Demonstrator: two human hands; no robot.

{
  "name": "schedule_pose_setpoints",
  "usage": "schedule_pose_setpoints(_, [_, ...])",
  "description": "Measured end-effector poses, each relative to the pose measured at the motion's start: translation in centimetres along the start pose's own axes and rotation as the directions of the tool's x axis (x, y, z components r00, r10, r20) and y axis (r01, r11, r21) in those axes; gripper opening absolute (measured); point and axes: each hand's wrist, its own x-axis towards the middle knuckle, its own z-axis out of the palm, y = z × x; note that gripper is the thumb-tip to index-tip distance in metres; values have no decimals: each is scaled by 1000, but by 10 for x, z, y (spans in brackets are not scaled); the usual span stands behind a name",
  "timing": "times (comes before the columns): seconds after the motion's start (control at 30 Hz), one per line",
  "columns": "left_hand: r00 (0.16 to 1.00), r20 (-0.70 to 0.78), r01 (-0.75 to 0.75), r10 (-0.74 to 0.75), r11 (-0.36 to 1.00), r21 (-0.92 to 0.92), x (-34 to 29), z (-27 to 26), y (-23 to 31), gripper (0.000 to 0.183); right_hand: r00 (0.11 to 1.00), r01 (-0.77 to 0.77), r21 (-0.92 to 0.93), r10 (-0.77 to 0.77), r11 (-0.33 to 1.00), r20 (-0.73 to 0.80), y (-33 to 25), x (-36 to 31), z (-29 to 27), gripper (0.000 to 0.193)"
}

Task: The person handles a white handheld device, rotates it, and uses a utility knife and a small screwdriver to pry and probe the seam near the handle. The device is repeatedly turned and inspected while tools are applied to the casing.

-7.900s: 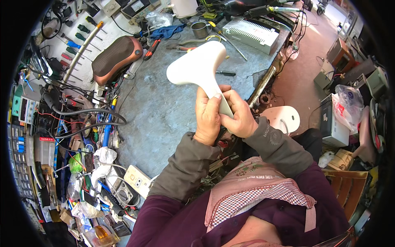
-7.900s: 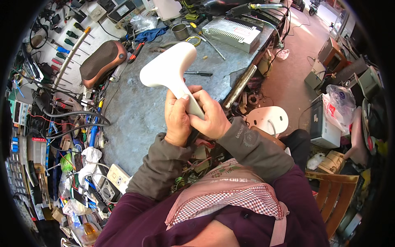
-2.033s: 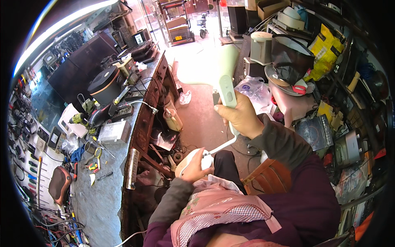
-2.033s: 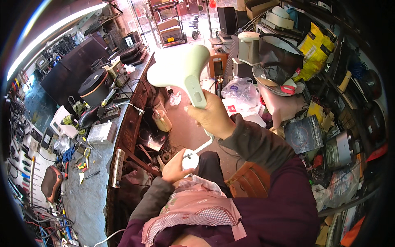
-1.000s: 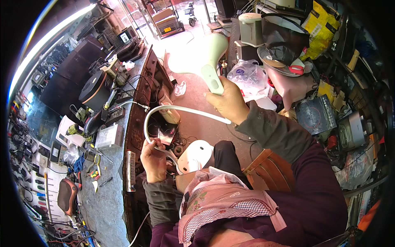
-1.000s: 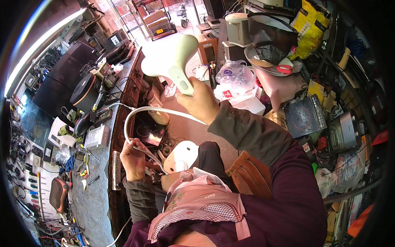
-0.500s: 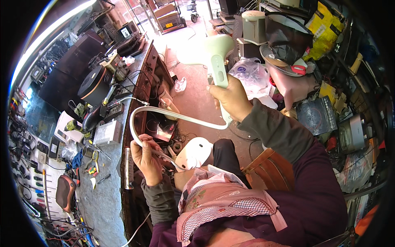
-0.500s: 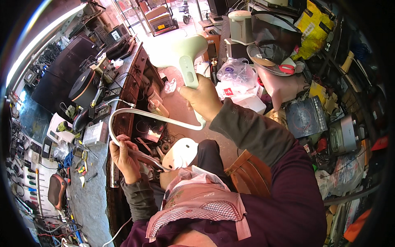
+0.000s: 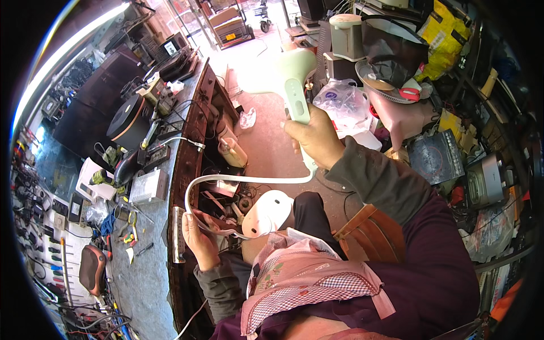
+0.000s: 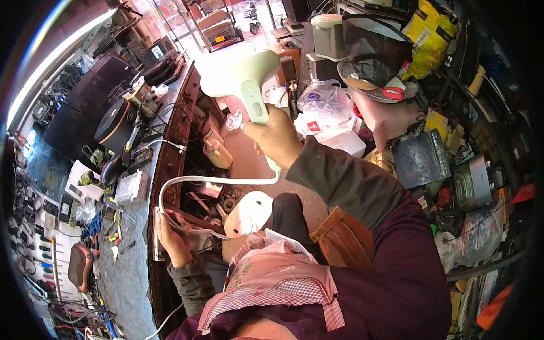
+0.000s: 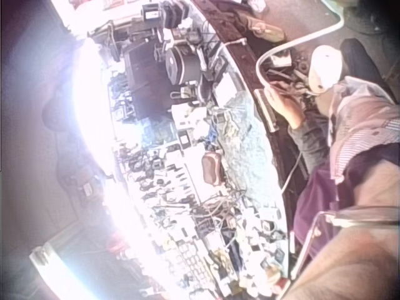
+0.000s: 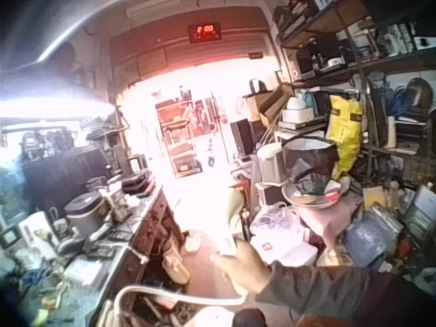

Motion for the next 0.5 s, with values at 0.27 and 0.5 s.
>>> schedule_pose_setpoints(0.27, [987,44,146,-156,971,188,7,-35,-15,26,1000,0,13,0,1000,9,0,-2,1,16])
schedule_pose_setpoints(0.5, [774,588,-628,236,156,763,4,45,-51,69,998,-48,46,46,998,30,-7,-13,12,12])
